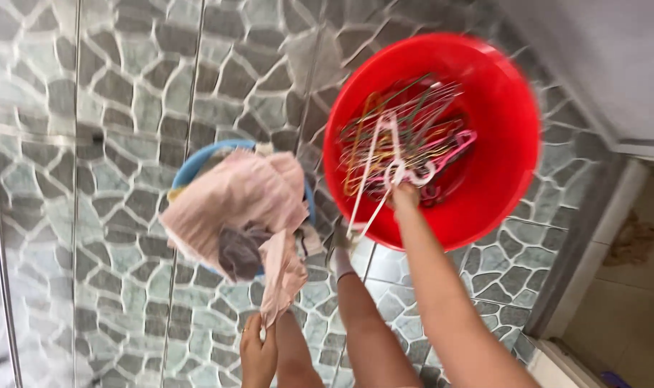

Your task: The person removes dry clothes from a metal drying rack, places them into a blue basin, and then hangs them back on the rack using hangers from a red bucket. The person handles shirts, pants, and other garments one by one.

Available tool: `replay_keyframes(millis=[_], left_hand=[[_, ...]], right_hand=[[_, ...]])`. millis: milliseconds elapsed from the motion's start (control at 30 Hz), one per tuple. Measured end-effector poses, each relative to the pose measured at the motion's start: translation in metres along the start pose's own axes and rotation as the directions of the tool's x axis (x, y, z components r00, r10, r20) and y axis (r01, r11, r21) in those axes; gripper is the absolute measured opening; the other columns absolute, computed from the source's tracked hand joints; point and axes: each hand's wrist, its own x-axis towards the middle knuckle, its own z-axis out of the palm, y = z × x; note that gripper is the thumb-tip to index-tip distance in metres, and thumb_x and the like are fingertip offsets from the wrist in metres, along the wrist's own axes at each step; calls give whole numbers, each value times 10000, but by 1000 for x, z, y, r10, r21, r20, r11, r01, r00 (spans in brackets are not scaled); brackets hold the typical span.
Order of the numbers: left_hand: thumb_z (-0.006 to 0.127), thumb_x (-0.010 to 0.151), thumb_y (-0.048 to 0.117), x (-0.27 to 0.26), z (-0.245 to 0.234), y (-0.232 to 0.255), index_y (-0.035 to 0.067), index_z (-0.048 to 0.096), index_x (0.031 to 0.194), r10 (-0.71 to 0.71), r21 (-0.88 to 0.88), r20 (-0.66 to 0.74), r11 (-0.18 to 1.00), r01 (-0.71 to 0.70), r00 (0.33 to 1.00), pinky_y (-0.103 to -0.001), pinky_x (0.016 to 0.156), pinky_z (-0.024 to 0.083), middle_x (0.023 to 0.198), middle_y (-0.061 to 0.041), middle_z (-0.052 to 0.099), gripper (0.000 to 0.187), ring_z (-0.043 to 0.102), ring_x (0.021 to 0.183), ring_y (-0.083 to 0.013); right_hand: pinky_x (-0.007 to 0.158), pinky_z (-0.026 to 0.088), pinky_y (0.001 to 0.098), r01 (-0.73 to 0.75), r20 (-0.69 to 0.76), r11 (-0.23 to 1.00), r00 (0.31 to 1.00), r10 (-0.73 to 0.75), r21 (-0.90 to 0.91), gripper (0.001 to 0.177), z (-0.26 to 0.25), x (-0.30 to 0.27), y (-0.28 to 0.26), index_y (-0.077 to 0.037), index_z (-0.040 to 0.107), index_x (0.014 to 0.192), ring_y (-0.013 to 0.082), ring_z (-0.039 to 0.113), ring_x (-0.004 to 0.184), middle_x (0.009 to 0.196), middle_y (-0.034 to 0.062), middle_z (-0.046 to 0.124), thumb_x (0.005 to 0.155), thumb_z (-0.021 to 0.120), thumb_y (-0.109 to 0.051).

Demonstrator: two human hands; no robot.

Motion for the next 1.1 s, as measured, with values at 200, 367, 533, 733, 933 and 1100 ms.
replay_keyframes(millis=[200,367,533,733,933,1100], left_hand=[[579,933,114,-2,2,-17,11,659,1194,-120,-82,-90,990,113,989,-334,828,500,1283,-113,632,292,633,1037,-281],[498,971,29,-4,-30,-12,-8,539,1372,-367,-460,-127,845,273,922,-367,922,554,1316,-161,590,404,645,1087,-272],[528,998,-32,23,-66,-27,55,554,1094,-127,-462,-364,885,-60,923,-285,640,425,885,-20,591,131,494,715,-117],[601,942,138,4,-117,-46,16,464,1439,108,-24,63,994,-106,992,-628,918,533,1381,-296,568,530,628,1109,-541],[503,983,347,-94,-166,-100,193,579,1416,-135,-75,198,985,152,971,-373,1049,495,1433,17,632,466,632,1260,-224],[631,927,267,-151,-209,-172,238,671,1308,-134,-366,-31,924,114,991,-276,854,605,1204,74,796,384,798,1001,-122]], right_hand=[[637,688,303,-372,118,926,924,363,61,133,4,52,-10,130,571,1064,325,765,786,944,260,682,970,548,39],[783,660,457,-236,356,962,895,270,-136,327,21,-34,1,-34,530,1277,324,711,898,1023,169,653,956,523,29],[700,620,467,-171,576,964,776,258,-201,272,27,-84,68,-11,585,1268,343,694,812,985,193,672,1007,508,-17],[562,650,495,108,473,869,867,156,-483,271,35,-174,121,-44,596,1234,397,752,734,896,239,699,982,499,-24],[562,459,408,-158,774,904,472,422,-397,354,68,-321,80,-133,613,1310,348,651,727,1009,224,709,956,621,-137],[769,581,363,415,941,851,246,234,-320,383,125,-619,-17,-44,660,1347,247,713,899,1060,160,772,971,606,-95]])
